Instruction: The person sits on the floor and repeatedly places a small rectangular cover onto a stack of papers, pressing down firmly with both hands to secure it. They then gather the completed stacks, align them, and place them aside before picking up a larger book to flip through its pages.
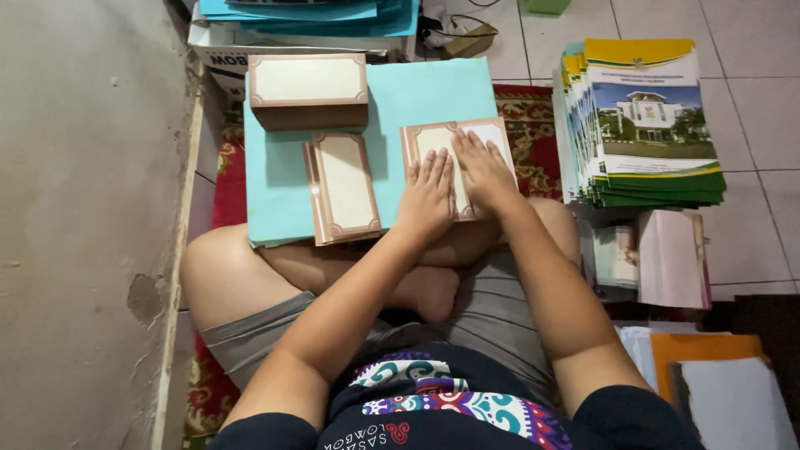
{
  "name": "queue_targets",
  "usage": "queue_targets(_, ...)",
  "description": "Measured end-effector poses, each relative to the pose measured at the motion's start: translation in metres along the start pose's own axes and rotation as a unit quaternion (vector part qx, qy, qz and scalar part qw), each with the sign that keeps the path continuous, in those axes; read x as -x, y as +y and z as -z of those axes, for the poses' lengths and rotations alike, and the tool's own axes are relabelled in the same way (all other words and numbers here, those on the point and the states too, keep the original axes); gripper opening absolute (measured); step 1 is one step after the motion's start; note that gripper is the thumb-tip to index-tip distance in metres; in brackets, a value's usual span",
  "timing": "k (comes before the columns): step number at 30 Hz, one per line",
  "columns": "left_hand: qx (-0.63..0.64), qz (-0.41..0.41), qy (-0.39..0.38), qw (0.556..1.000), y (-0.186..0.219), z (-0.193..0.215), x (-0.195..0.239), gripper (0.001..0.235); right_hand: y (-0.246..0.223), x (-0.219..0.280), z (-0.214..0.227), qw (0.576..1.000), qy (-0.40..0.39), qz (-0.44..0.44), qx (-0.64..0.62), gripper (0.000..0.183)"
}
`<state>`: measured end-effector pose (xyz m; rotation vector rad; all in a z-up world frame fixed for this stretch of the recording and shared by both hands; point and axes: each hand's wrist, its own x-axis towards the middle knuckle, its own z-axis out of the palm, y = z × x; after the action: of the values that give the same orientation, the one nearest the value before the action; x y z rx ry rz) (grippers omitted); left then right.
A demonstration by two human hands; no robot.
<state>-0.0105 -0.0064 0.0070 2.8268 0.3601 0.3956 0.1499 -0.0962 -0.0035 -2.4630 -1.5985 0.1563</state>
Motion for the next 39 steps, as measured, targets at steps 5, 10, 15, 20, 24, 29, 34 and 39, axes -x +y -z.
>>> queue_targets(5,-0.027,0.013,-0.029,0.999,-0.003,-0.003,-0.012,0.061,-0.017,0.018,0.002,1.0,0.022,-0.008,0.009,0.067)
queue_targets(10,-0.03,0.033,-0.03,0.999,-0.008,-0.004,-0.051,0.064,-0.054,0.079,0.012,0.999,0.034,-0.033,0.012,0.074)
queue_targets(15,-0.029,0.049,-0.048,0.997,-0.01,-0.006,-0.064,0.065,-0.045,0.08,-0.002,0.999,0.025,-0.044,0.0,0.074)
queue_targets(20,-0.031,0.03,-0.047,0.998,0.003,0.004,-0.018,0.063,-0.008,0.015,-0.006,0.999,0.022,-0.031,0.007,0.065)
queue_targets(24,-0.03,0.027,-0.071,0.997,0.012,0.015,0.002,0.063,0.007,-0.019,-0.011,0.999,0.033,-0.017,0.01,0.062)
queue_targets(29,-0.031,0.047,-0.128,0.99,0.009,0.012,-0.019,0.066,-0.021,0.027,-0.004,0.999,0.038,-0.037,0.008,0.064)
queue_targets(34,-0.035,0.058,-0.132,0.989,0.005,0.013,-0.06,0.065,-0.047,0.085,0.003,0.997,0.023,-0.069,0.015,0.073)
queue_targets(39,-0.032,0.067,-0.103,0.992,-0.003,0.001,-0.077,0.064,-0.037,0.073,0.003,0.998,0.021,-0.053,0.011,0.068)
